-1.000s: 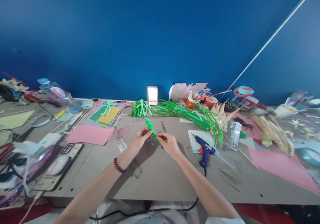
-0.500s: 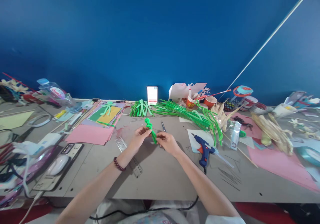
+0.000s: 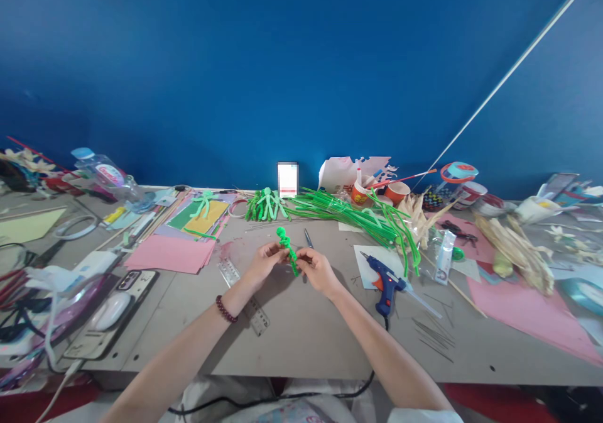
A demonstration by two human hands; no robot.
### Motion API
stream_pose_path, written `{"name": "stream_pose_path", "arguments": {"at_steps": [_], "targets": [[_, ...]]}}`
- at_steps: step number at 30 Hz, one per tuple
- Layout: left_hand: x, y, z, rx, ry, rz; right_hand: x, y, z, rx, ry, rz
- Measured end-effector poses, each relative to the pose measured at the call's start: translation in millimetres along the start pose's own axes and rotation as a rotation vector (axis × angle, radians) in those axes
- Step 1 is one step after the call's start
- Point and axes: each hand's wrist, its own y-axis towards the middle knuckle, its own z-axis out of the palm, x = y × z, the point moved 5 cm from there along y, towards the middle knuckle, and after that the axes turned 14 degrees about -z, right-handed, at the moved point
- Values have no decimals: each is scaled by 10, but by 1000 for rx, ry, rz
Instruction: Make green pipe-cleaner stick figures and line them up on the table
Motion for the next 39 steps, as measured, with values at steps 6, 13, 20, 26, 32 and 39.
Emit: {"name": "stream_pose_path", "arguments": {"at_steps": [6, 13, 20, 26, 32, 39], "targets": [[14, 13, -38, -61, -48, -17, -17, -6, 12, 5, 94, 43], [-38, -29, 0, -8, -15, 34, 0, -32, -1, 3, 220, 65], [-35, -44, 8, -33, 24, 32, -102, -11, -5, 65, 157, 31], [-52, -73, 25, -12, 17, -4, -46, -10, -5, 41, 143, 45], [-72, -93, 15, -26, -5, -40, -15, -6, -12, 21, 117, 71], [-52, -68, 15, -28, 15, -31, -2, 3, -18, 3, 110, 80]]}}
